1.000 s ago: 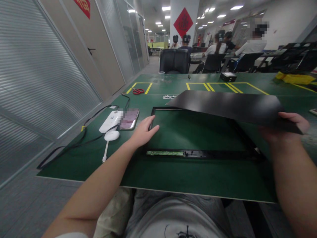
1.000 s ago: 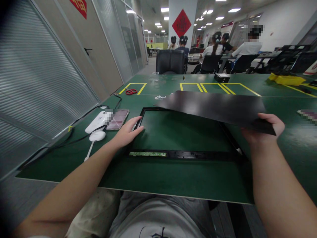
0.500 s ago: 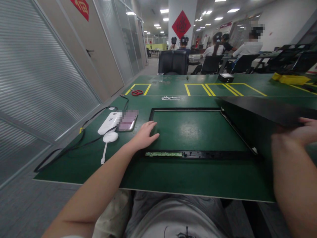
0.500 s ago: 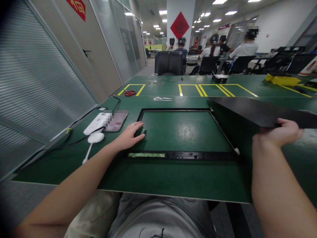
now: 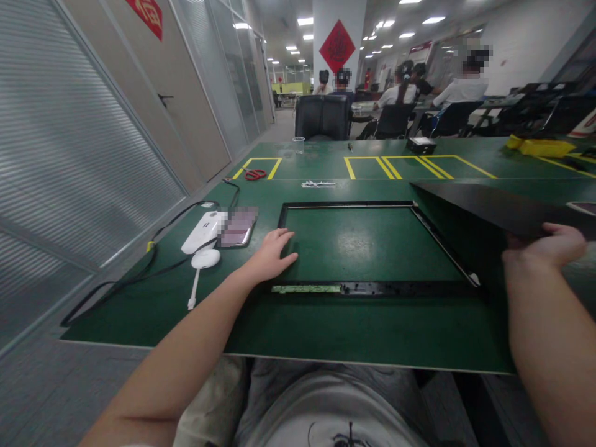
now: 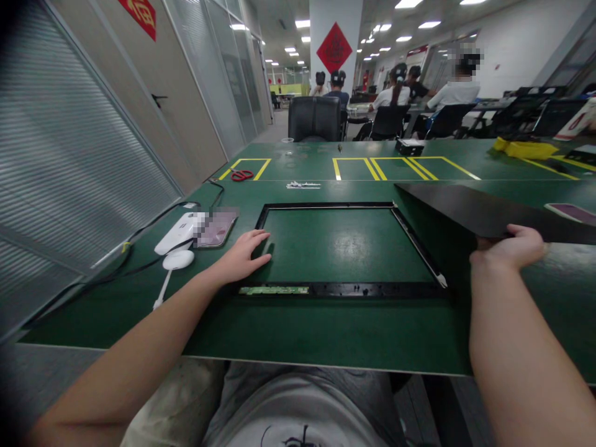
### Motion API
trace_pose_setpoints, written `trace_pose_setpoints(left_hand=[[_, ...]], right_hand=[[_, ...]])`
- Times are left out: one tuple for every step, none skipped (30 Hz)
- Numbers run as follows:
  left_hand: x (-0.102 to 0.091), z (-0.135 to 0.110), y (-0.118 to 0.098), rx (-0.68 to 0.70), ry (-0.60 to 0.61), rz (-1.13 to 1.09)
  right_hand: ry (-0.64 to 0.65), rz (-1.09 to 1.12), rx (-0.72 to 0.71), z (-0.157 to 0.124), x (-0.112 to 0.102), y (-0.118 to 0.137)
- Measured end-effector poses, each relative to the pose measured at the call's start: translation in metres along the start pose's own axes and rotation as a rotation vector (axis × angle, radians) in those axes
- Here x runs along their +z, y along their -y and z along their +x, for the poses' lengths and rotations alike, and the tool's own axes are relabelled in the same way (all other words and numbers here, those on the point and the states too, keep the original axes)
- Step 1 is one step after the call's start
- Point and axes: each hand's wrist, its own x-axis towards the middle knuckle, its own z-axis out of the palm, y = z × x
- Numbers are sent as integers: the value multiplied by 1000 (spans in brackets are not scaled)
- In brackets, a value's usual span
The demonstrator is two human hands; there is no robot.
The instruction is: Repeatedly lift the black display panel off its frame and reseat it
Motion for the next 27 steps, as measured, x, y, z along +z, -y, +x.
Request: trace_pose_setpoints(left_hand=[[0,0,0,5,5,16],[0,0,1,10,8,26],[0,0,1,14,9,30],[0,0,2,16,9,32],[0,0,2,17,10,32],[0,0,2,18,11,32],[0,0,2,20,11,31],[0,0,2,23,11,31],[0,0,2,26,11,32],[0,0,2,29,12,34],[0,0,2,31,14,36],[0,0,2,31,18,37],[0,0,2,29,22,39],[0,0,1,26,25,40],[0,0,1,24,26,38],[1,0,2,23,25,36],[1,0,2,23,24,35],[1,0,2,26,24,34],[2,0,2,30,24,35],[2,1,3,35,25,37],[2,1,3,41,26,40],[2,1,3,45,26,44],[2,1,3,49,25,47],[2,1,4,51,26,49],[2,1,4,52,27,52],[2,1,4,51,30,56],[2,1,3,49,32,60]], right_hand=[[-5,31,30,-5,2,0],[-18,54,50,-10,3,0],[-23,63,64,-14,4,0],[-30,69,72,-16,4,0],[-38,75,79,-18,5,0],[-41,80,89,-20,5,1],[-37,84,101,-20,5,1],[-29,84,109,-21,5,0],[-19,79,113,-21,4,0],[-8,73,113,-20,4,0],[6,69,113,-20,3,0],[20,69,115,-20,3,0],[32,70,120,-19,3,0],[40,71,131,-19,2,0],[44,70,147,-19,2,0],[43,63,165,-20,2,0],[43,51,183,-20,3,1],[48,40,199,-22,3,1],[61,31,213,-23,4,2],[80,30,222,-25,4,3],[103,37,223,-27,5,4],[122,50,222,-29,6,4],[136,66,218,-31,7,5],[146,81,214,-33,7,5],[151,96,211,-34,8,5],[155,105,210,-35,8,5],[158,112,211,-34,9,5]])
